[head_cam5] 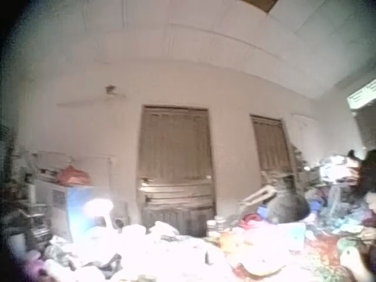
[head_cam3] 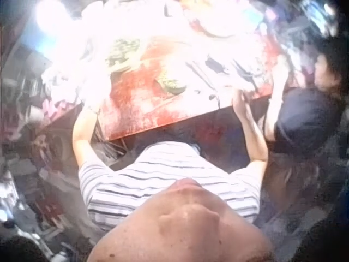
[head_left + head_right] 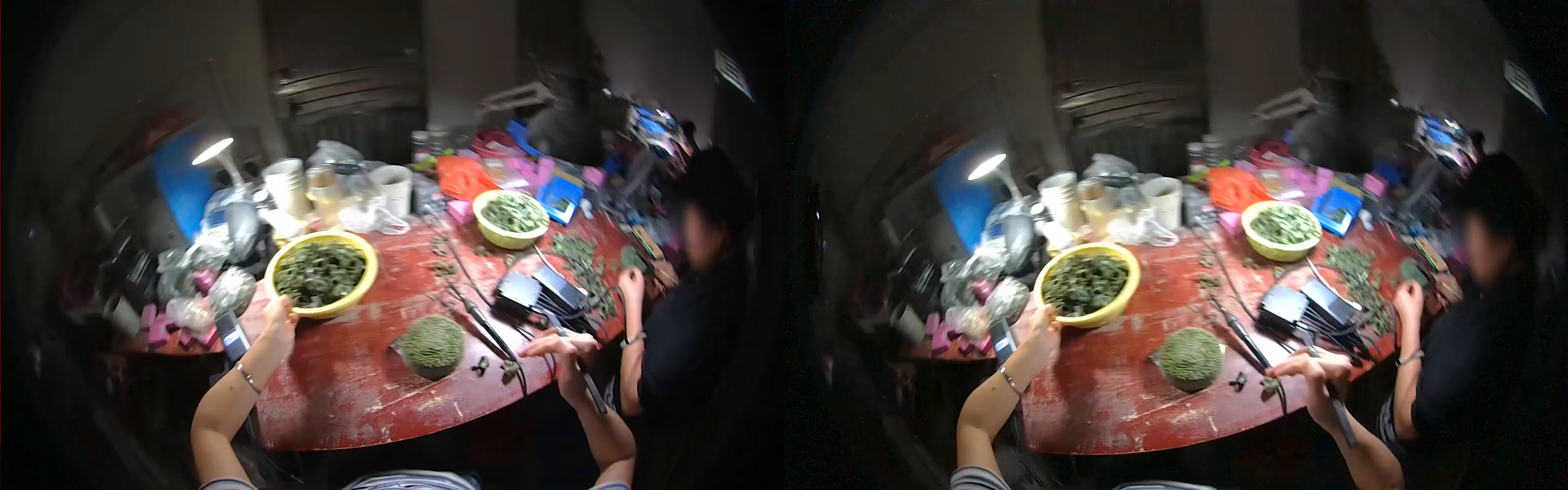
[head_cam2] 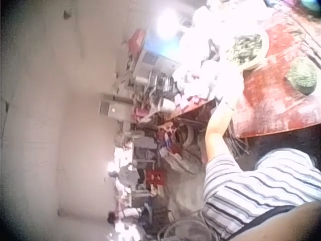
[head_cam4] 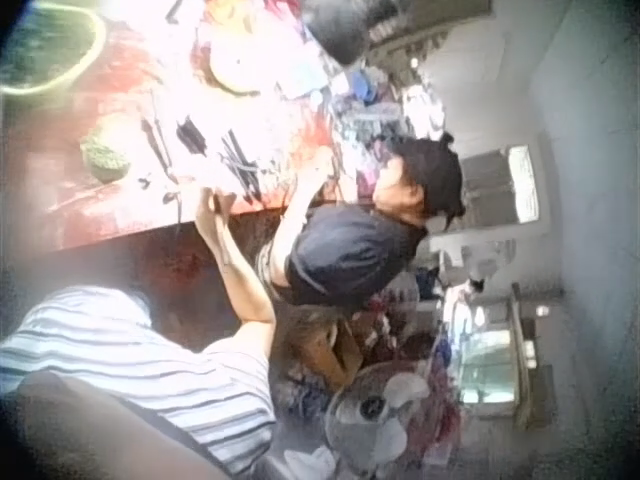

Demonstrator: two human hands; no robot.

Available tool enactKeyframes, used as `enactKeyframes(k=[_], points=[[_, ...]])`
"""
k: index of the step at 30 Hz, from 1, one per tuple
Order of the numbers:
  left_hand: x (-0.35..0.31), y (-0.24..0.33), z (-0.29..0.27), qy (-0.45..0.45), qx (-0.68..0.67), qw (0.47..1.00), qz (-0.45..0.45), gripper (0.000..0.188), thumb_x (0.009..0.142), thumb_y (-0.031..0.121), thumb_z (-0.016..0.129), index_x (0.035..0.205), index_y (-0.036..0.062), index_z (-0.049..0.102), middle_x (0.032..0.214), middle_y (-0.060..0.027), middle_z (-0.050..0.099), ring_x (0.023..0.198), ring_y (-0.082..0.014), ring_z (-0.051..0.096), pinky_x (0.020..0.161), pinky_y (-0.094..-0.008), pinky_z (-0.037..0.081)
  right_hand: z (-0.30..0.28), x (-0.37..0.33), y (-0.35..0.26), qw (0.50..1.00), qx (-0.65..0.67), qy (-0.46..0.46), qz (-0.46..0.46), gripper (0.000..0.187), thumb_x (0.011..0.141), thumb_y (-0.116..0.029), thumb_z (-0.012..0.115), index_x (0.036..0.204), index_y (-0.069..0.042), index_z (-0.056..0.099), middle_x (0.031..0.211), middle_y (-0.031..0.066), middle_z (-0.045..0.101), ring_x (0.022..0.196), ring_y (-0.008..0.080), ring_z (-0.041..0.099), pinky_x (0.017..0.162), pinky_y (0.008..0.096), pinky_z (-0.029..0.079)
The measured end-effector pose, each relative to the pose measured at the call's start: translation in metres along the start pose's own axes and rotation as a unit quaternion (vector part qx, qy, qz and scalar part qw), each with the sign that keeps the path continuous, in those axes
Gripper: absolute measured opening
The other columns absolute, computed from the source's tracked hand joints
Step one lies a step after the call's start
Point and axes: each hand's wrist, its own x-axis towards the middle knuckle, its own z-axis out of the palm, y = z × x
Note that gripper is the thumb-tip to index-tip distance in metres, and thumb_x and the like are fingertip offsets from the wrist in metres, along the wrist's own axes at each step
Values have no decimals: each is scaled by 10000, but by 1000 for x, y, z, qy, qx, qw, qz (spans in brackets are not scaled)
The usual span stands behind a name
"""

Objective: Using a heated tool to fuse small green leaf-shaped components into a spherical decorative object.

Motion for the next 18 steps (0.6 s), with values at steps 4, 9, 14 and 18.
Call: enactKeyframes(k=[4, 9, 14, 18], points=[[-34, 21, 25, 55, -2, 998, -5, 113, 743, 21, 547, 742, 117, 486, 657, 23, 416, 589, -79, 421, 487, -221, 361, 4, 5, 12, 988, -20, -10, 150, 325, 821, -126, 409, 913, 39, 673, 722, 104, 692, 540, 114, 555, 541, 251, 451], [-38, 35, 45, 26, -9, 998, 57, 153, 811, -2, 547, 695, 76, 485, 719, 0, 462, 648, -98, 469, 669, -267, 512, 11, 14, 20, 974, -109, -43, 194, 251, 894, -147, 484, 995, 18, 644, 762, 128, 669, 655, 197, 632, 625, 299, 485], [-55, 28, 58, -31, -45, 998, -37, 159, 897, 65, 527, 1001, -55, 513, 991, -198, 585, 819, -213, 606, 722, -276, 566, 61, 35, 30, 970, -190, -153, 13, 164, 781, -86, 611, 924, -8, 620, 781, 144, 581, 718, 322, 576, 663, 396, 458], [-117, 20, 83, -134, 72, 976, -156, 274, 934, 113, 460, 1123, -85, 440, 1038, -277, 599, 811, -242, 635, 613, -193, 533, 110, 45, 38, 934, -208, -288, -48, 188, 693, -43, 570, 872, 11, 592, 848, 146, 545, 860, 309, 521, 674, 366, 465]])
